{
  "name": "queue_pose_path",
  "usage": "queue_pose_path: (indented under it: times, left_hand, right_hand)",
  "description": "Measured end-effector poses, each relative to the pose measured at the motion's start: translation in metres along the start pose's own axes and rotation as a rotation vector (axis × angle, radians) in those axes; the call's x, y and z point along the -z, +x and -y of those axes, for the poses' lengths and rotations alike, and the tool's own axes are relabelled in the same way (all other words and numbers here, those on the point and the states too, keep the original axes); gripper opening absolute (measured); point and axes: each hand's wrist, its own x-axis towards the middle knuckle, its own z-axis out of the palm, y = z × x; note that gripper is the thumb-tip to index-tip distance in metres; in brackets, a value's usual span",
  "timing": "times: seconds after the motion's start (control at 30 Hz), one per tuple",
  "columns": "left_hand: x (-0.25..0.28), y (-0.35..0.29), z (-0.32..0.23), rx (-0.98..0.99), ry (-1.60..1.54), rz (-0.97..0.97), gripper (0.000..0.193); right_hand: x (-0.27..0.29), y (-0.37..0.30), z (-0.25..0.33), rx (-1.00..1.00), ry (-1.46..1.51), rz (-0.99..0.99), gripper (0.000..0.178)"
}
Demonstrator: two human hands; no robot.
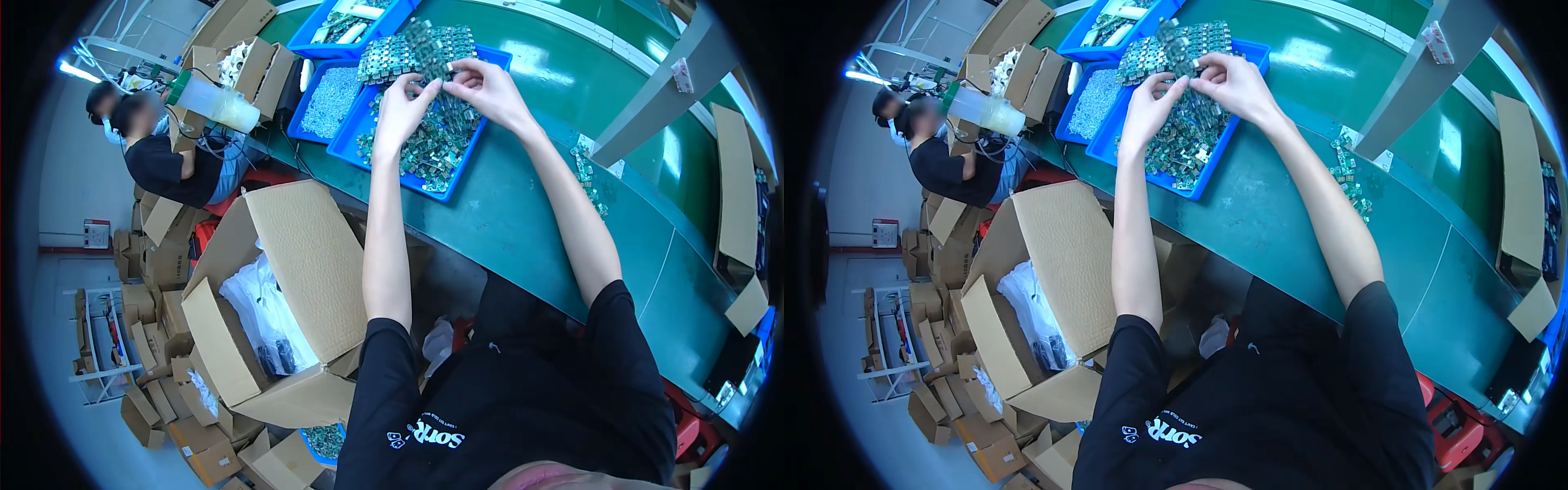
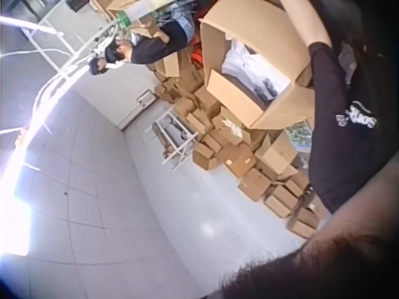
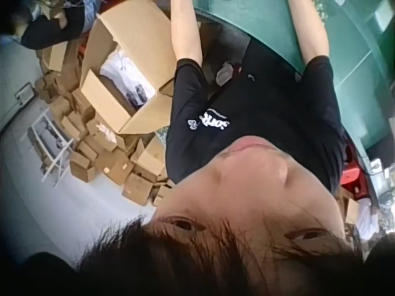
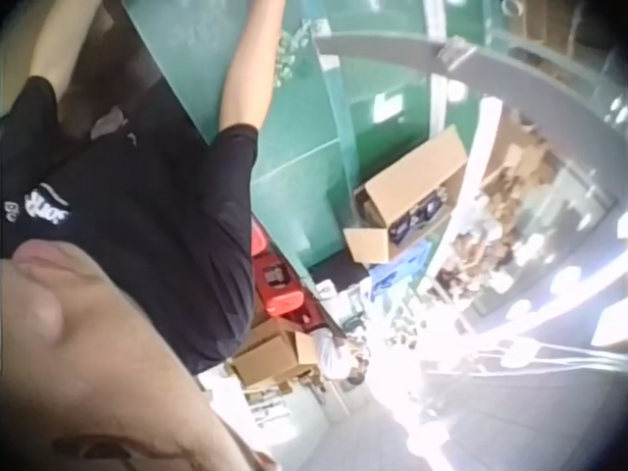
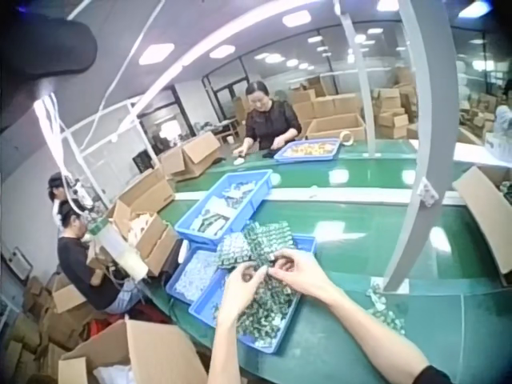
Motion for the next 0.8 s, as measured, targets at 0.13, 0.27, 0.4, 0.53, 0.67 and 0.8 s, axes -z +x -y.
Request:
queue_pose_path:
  times: [0.13, 0.27, 0.4, 0.53, 0.67, 0.8]
  left_hand:
    - [0.007, -0.011, 0.001, 0.014, -0.305, -0.027, 0.068]
    - [0.016, -0.020, -0.002, -0.007, -0.709, -0.033, 0.073]
    - [0.022, -0.025, -0.005, 0.000, -0.835, -0.030, 0.069]
    - [0.023, -0.031, -0.017, -0.080, -0.754, -0.004, 0.068]
    - [0.025, -0.039, -0.020, -0.153, -0.821, -0.061, 0.063]
    - [0.030, -0.051, -0.027, -0.178, -0.779, -0.205, 0.051]
  right_hand:
    - [-0.012, -0.011, 0.024, 0.055, 0.184, 0.013, 0.039]
    - [-0.016, -0.014, 0.029, 0.069, 0.592, 0.037, 0.035]
    - [-0.023, -0.025, 0.039, 0.093, 0.247, 0.073, 0.039]
    - [-0.028, -0.025, 0.044, 0.108, 0.500, 0.142, 0.042]
    - [-0.027, -0.031, 0.057, 0.113, 0.266, 0.065, 0.037]
    - [-0.026, -0.027, 0.048, 0.013, 0.358, 0.036, 0.035]
